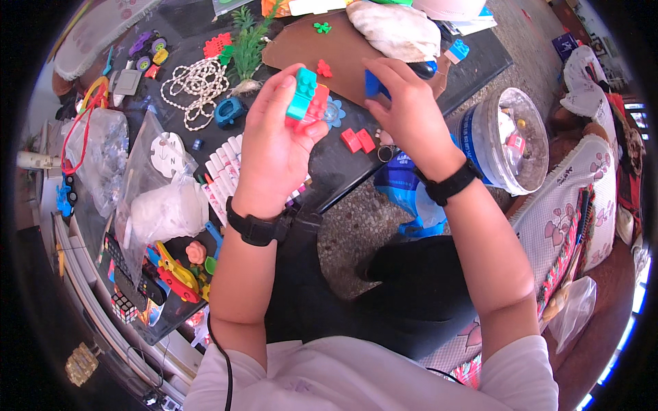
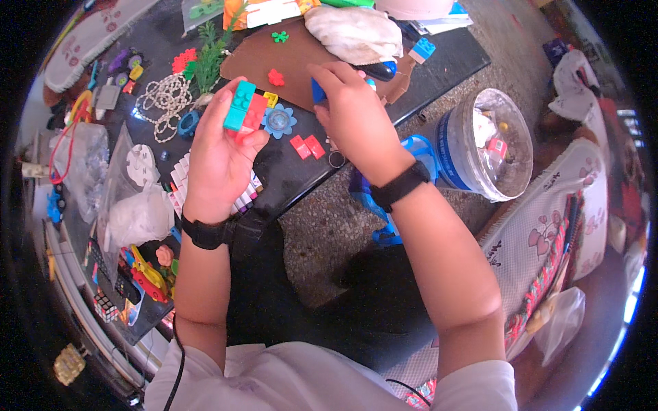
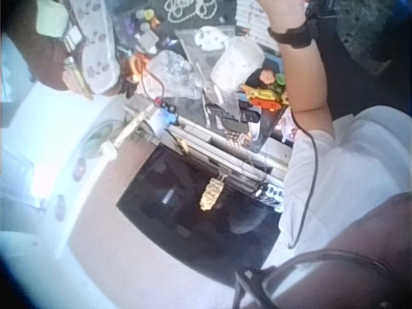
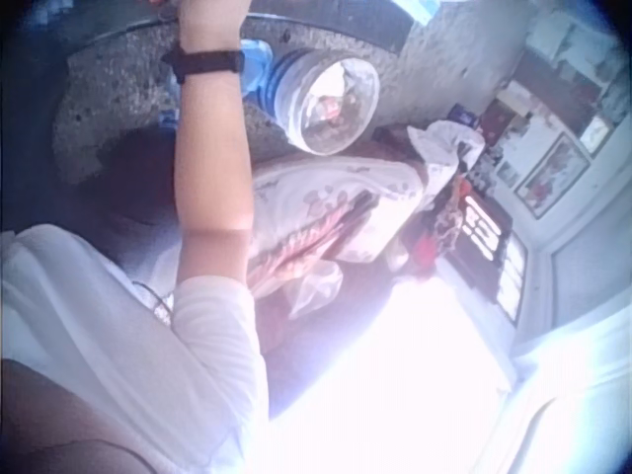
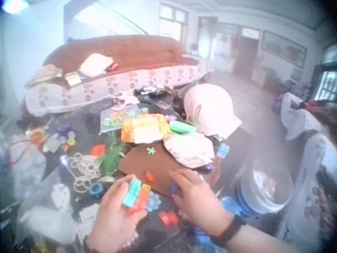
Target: The person assembles colorful plastic toy blocks on a cluttered table, connecting red and blue pieces by hand and placing them next to a collection of markers.
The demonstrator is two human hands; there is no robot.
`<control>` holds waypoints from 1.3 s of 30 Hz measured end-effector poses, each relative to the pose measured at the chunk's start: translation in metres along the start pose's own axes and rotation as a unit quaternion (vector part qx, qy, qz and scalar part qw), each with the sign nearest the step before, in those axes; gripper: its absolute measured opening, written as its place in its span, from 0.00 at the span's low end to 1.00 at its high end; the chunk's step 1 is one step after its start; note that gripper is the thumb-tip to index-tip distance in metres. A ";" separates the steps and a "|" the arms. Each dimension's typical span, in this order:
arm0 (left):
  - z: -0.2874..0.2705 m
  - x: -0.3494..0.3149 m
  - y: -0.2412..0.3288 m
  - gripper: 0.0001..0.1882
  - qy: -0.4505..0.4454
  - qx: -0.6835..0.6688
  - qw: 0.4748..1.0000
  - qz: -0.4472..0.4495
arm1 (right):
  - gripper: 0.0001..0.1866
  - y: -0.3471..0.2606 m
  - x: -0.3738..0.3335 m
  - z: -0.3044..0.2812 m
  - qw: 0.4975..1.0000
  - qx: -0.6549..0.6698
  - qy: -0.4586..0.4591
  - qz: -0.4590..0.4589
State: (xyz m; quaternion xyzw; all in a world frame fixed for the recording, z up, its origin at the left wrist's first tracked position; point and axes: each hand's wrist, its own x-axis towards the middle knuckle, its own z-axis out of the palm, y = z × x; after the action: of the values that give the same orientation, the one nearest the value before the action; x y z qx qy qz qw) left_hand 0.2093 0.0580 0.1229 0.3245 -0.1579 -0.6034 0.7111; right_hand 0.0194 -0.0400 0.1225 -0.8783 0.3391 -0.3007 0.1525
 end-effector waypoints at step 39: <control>0.003 -0.007 -0.019 0.15 -0.103 0.072 0.991 0.054 | 0.14 -0.056 -0.014 -0.011 0.972 0.183 0.111 -0.100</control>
State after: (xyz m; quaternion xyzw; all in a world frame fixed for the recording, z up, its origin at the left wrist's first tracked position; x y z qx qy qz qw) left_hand 0.1918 0.0627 0.1139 0.3020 -0.2902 -0.5816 0.6974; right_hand 0.0324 0.0091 0.1517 -0.8260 0.2034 -0.4671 0.2411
